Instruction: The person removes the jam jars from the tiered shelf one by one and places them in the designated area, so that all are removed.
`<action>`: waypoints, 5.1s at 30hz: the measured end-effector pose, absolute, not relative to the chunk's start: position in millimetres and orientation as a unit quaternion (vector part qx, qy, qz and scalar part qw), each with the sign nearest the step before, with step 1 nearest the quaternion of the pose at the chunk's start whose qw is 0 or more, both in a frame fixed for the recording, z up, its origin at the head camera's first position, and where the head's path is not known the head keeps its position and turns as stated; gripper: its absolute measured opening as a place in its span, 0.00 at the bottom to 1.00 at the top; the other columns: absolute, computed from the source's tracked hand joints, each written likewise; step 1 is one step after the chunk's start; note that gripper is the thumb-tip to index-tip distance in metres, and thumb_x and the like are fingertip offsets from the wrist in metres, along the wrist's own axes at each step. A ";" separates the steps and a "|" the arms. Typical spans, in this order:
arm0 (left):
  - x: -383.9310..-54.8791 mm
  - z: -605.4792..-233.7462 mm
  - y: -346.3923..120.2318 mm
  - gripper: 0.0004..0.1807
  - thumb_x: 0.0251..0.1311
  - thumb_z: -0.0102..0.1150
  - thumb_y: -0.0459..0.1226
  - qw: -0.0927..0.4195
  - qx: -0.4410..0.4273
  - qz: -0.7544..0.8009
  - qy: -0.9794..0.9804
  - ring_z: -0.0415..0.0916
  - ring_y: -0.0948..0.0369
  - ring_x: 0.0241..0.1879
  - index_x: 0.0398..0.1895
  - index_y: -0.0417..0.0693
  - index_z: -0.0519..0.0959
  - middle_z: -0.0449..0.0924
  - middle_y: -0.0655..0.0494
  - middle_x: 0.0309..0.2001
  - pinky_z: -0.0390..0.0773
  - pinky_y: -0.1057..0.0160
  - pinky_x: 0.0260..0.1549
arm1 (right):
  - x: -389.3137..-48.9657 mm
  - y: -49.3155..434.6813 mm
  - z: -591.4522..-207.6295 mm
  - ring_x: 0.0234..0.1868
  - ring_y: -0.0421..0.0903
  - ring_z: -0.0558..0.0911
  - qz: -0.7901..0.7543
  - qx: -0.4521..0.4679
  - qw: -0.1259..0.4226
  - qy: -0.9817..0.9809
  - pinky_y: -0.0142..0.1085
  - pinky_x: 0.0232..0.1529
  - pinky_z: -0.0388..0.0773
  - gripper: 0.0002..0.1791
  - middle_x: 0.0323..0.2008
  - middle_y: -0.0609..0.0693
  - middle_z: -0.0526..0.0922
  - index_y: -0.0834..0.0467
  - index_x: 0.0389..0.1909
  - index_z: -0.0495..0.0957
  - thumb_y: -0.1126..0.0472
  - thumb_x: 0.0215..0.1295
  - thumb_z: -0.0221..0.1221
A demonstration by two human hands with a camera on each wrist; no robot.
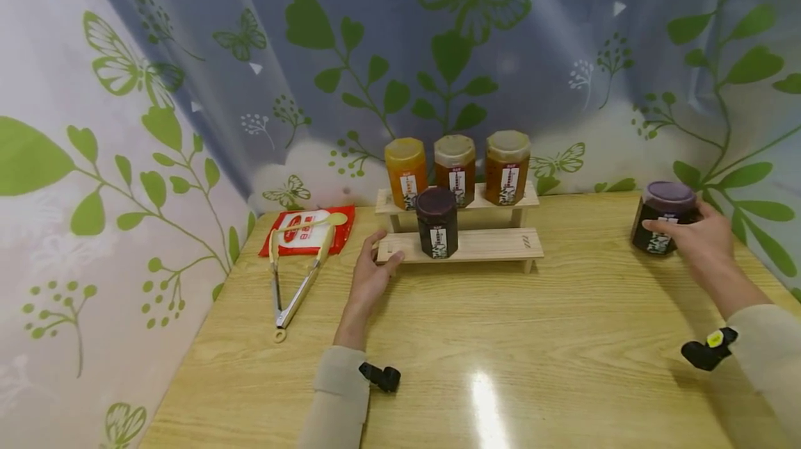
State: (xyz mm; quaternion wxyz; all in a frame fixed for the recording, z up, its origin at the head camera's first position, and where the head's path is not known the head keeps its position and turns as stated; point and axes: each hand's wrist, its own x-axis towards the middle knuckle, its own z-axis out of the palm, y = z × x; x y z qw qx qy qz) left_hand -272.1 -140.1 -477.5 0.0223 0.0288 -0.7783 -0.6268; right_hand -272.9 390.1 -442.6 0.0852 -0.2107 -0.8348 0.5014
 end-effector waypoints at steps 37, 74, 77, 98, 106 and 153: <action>-271.8 -477.8 -139.9 0.35 0.71 0.66 0.40 0.026 0.025 -0.630 -0.776 0.59 0.46 0.76 0.78 0.54 0.65 0.57 0.45 0.80 0.73 0.45 0.61 | -280.7 419.5 -447.9 0.77 0.75 0.47 0.510 -0.153 0.018 -0.846 0.66 0.73 0.50 0.57 0.80 0.72 0.41 0.66 0.82 0.35 0.45 0.73 0.62; -273.1 -480.8 -143.8 0.35 0.71 0.66 0.40 0.030 0.029 -0.633 -0.773 0.55 0.45 0.78 0.78 0.54 0.65 0.55 0.46 0.81 0.69 0.42 0.66 | -280.5 387.0 -392.3 0.80 0.43 0.56 0.532 -0.023 0.058 -0.844 0.30 0.73 0.60 0.35 0.74 0.32 0.65 0.34 0.79 0.59 0.49 0.75 0.61; -272.9 -480.8 -143.8 0.35 0.71 0.66 0.39 0.029 0.027 -0.635 -0.772 0.55 0.44 0.78 0.78 0.54 0.65 0.54 0.46 0.81 0.69 0.42 0.65 | -278.7 378.0 -389.9 0.70 0.32 0.66 0.550 0.018 0.043 -0.834 0.24 0.69 0.60 0.33 0.67 0.27 0.70 0.36 0.77 0.61 0.54 0.77 0.61; -272.6 -479.3 -140.0 0.34 0.71 0.66 0.41 0.027 0.019 -0.642 -0.766 0.75 0.49 0.56 0.77 0.55 0.66 0.66 0.42 0.74 0.77 0.50 0.50 | -276.1 301.5 -407.7 0.68 0.38 0.72 0.564 0.175 -0.079 -0.803 0.26 0.55 0.74 0.32 0.73 0.49 0.70 0.53 0.79 0.60 0.63 0.79 0.57; -273.6 -479.8 -140.4 0.34 0.70 0.66 0.41 0.026 0.025 -0.634 -0.772 0.68 0.47 0.69 0.78 0.56 0.66 0.59 0.45 0.78 0.76 0.47 0.56 | -275.4 271.3 -423.7 0.70 0.43 0.72 0.589 0.218 -0.119 -0.769 0.31 0.58 0.76 0.33 0.74 0.57 0.69 0.59 0.80 0.57 0.64 0.79 0.56; -273.5 -480.7 -139.5 0.34 0.70 0.67 0.40 0.030 0.027 -0.636 -0.771 0.60 0.46 0.75 0.77 0.56 0.67 0.62 0.44 0.77 0.73 0.46 0.60 | -295.0 123.9 -439.3 0.76 0.62 0.65 0.636 0.172 -0.117 -0.743 0.55 0.76 0.58 0.42 0.76 0.63 0.65 0.62 0.79 0.60 0.62 0.68 0.68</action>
